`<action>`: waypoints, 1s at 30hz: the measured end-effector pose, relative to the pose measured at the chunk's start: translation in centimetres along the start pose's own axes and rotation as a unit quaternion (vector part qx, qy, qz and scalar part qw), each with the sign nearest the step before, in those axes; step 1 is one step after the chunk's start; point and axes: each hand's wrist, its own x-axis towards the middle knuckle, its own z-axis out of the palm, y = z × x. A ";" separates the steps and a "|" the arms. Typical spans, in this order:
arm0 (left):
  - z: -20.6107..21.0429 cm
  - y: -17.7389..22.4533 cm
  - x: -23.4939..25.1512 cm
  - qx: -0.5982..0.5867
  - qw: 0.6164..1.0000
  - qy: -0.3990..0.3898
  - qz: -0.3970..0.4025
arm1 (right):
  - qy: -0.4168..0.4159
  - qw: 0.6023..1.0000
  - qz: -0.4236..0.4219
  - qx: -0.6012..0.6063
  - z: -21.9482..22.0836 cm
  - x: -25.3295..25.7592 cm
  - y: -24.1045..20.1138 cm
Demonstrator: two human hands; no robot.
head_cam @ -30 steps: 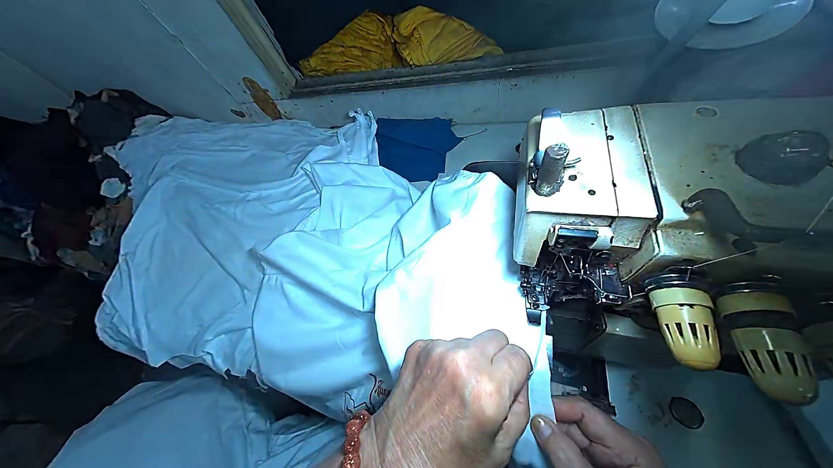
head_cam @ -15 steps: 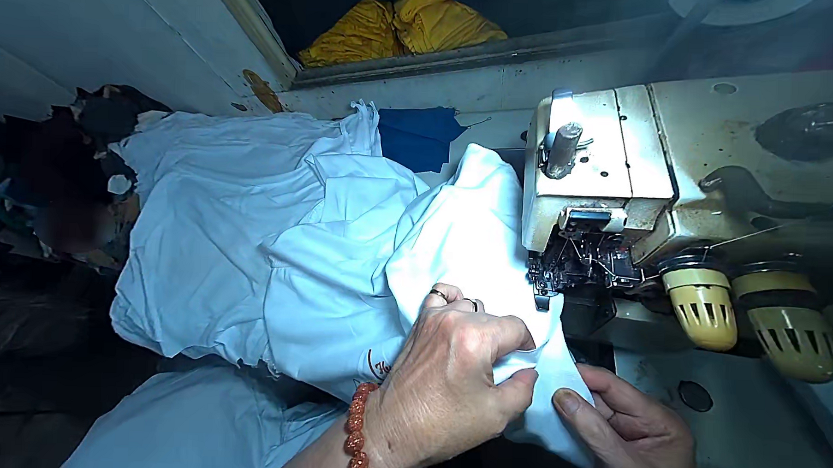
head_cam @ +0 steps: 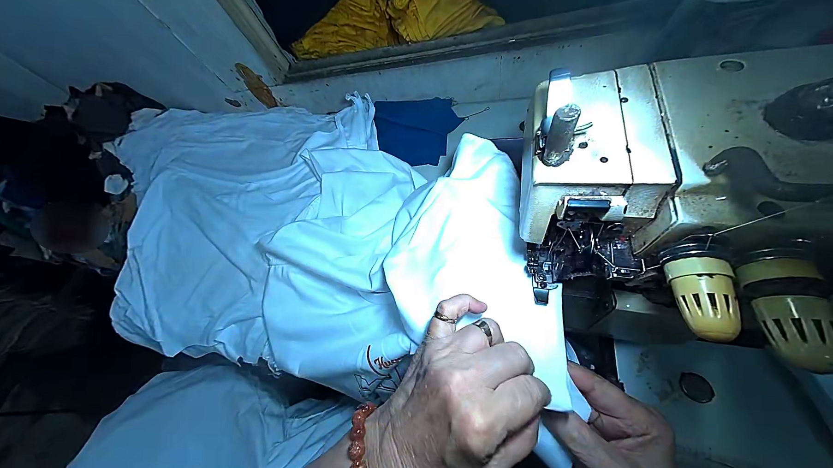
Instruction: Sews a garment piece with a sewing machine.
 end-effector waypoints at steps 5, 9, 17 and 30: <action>-0.2 -0.9 1.9 0.086 0.996 -0.001 -0.002 | 0.029 0.999 -0.021 -0.031 2.2 0.8 1.4; -0.3 -2.0 2.9 0.117 0.993 0.017 -0.018 | -0.004 0.999 -0.022 -0.036 3.9 1.7 1.5; 0.0 -4.1 3.3 0.095 0.985 0.038 -0.142 | -0.067 0.992 0.052 -0.096 5.1 2.2 0.4; -2.1 3.9 0.4 -0.241 0.960 -0.084 -0.115 | -0.021 0.906 -0.138 -0.399 -5.0 2.1 -3.5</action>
